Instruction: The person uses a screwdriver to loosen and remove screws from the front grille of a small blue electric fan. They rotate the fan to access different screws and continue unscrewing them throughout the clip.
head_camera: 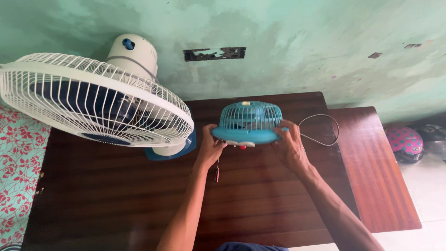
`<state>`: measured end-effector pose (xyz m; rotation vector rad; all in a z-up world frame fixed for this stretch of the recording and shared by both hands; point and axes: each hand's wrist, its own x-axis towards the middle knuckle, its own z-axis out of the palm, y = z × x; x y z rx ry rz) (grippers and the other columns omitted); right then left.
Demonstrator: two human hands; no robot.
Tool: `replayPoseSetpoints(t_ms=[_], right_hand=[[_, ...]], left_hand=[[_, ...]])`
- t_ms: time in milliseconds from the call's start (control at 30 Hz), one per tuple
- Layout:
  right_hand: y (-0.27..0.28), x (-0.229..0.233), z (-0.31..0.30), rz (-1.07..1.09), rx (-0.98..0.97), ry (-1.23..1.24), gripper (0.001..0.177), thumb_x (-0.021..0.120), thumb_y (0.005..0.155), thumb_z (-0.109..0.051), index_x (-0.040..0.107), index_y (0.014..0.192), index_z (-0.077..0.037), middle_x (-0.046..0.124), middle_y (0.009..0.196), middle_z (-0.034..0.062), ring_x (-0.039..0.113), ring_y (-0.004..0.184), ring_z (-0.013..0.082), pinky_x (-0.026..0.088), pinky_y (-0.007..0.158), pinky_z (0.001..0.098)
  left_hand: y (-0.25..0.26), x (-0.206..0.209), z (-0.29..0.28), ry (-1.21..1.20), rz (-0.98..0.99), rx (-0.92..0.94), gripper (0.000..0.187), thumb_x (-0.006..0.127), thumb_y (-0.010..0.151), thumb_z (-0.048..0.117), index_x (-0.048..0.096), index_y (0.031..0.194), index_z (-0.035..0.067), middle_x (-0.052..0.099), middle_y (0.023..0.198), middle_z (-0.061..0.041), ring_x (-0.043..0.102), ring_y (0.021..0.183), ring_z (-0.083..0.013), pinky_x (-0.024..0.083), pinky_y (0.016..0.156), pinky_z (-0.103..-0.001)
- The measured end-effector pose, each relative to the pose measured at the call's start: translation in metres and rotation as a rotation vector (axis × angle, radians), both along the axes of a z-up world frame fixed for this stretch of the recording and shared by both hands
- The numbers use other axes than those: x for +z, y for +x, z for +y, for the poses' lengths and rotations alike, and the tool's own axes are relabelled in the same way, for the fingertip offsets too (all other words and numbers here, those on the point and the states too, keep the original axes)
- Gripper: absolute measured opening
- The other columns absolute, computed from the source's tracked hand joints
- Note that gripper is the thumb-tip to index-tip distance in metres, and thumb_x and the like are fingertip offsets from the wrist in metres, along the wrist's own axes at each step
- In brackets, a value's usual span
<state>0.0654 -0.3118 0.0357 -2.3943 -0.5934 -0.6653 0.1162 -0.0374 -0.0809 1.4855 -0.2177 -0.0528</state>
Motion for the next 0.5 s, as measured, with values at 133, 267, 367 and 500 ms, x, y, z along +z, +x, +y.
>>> replayPoseSetpoints(t_ms=[133,267,367,500], right_hand=[[-0.030,-0.037,0.004,-0.026,-0.005,-0.028,0.062,0.080,0.068,0.006,0.052,0.122,-0.008,0.051,0.129,0.0220,0.053,0.121,0.0455,0.051,0.096,0.0540],[-0.048,-0.061,0.013,0.069,0.001,-0.069,0.056,0.076,0.071,0.006,0.055,0.120,-0.009,0.048,0.135,0.0244,0.050,0.125,0.0490,0.053,0.094,0.0547],[-0.065,-0.072,0.020,0.146,0.019,-0.075,0.054,0.076,0.074,0.001,0.057,0.123,-0.010,0.049,0.136,0.0244,0.050,0.125,0.0492,0.054,0.092,0.0535],[-0.063,-0.062,0.015,0.227,0.105,-0.059,0.054,0.082,0.081,-0.017,0.055,0.127,-0.009,0.055,0.129,0.0178,0.055,0.119,0.0413,0.054,0.091,0.0502]], left_hand=[[-0.023,0.023,0.008,-0.243,0.409,0.057,0.057,0.049,0.101,0.030,0.028,0.148,0.006,0.046,0.145,-0.023,0.059,0.126,-0.0326,0.060,0.096,-0.042],[-0.044,0.057,-0.006,-0.188,0.641,0.180,0.074,0.047,0.098,0.040,0.006,0.155,0.016,0.035,0.149,-0.015,0.053,0.128,-0.0331,0.055,0.097,-0.047],[-0.052,0.051,-0.018,-0.058,0.537,0.378,0.073,0.049,0.104,0.036,0.006,0.157,0.010,0.035,0.151,-0.019,0.050,0.134,-0.0312,0.046,0.108,-0.044],[-0.045,0.035,-0.003,0.042,0.394,0.401,0.053,0.043,0.106,0.031,0.037,0.150,0.004,0.056,0.141,-0.020,0.058,0.126,-0.0290,0.044,0.107,-0.041]])
